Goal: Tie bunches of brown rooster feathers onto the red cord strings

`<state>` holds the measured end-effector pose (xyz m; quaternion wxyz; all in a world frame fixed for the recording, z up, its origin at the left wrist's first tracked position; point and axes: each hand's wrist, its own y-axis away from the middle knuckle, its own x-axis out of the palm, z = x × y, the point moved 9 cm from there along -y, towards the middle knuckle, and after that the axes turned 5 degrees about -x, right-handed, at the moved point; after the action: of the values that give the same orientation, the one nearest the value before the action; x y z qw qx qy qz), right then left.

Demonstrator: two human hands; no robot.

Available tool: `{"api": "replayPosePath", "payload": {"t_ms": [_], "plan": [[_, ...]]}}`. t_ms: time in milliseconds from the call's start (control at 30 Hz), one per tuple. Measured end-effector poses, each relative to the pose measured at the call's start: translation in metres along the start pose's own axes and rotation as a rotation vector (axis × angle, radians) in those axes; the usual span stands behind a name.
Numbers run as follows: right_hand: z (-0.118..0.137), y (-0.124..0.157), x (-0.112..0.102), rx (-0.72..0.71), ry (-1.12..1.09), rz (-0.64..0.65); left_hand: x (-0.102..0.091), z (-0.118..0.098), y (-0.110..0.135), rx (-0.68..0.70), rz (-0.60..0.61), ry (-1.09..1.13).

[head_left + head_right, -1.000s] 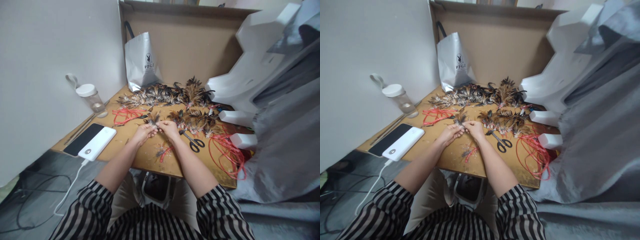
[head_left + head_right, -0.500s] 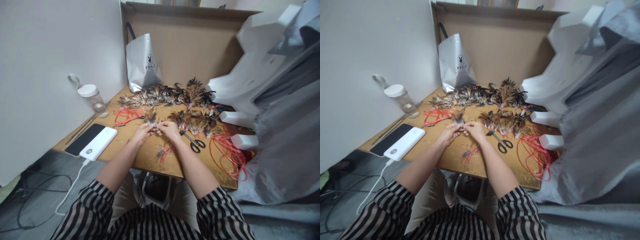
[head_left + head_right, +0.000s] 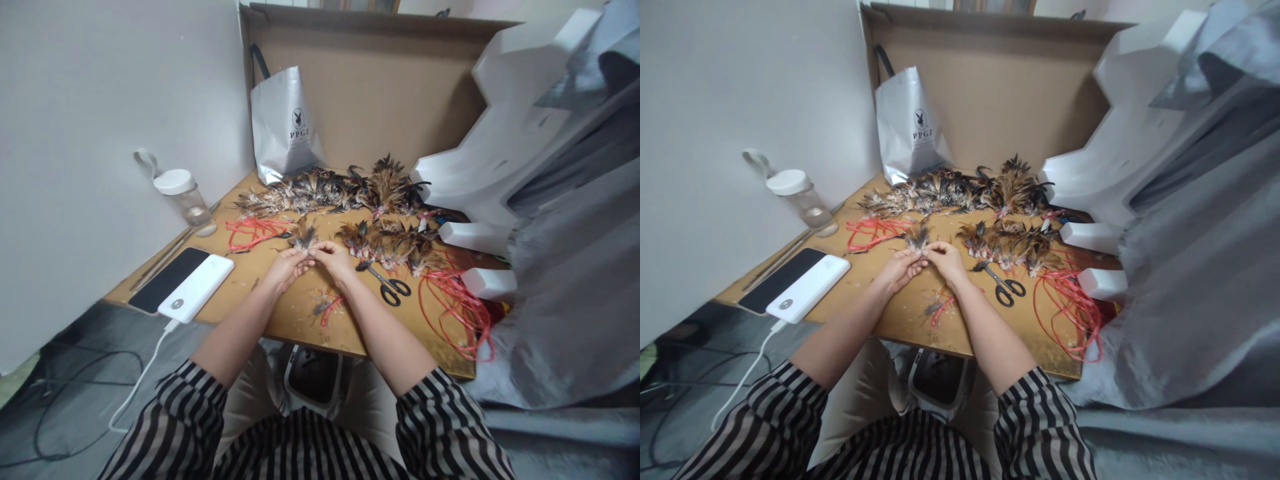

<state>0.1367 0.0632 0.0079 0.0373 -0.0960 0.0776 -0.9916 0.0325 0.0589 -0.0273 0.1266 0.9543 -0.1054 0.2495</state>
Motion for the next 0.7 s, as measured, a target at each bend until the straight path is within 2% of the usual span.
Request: {"api": "replayPosePath", "payload": {"t_ms": [100, 200, 300, 467, 700], "plan": [[0.007, -0.001, 0.0, -0.087, 0.135, 0.015, -0.001, 0.001, -0.001, -0.008, -0.009, 0.017], [0.011, 0.0, 0.001, -0.115, 0.23, 0.046, 0.0, 0.0, 0.0, 0.003, -0.01, 0.006], [0.011, 0.001, 0.002, -0.066, 0.179, 0.084, 0.002, -0.002, 0.002, 0.023, -0.004, -0.031], [-0.001, 0.002, 0.002, 0.11, 0.013, 0.152, 0.004, -0.005, 0.004, 0.044, -0.009, -0.078], [-0.011, -0.001, -0.004, 0.156, -0.033, 0.073, 0.006, -0.004, 0.005, 0.032, 0.007, -0.121]]}}
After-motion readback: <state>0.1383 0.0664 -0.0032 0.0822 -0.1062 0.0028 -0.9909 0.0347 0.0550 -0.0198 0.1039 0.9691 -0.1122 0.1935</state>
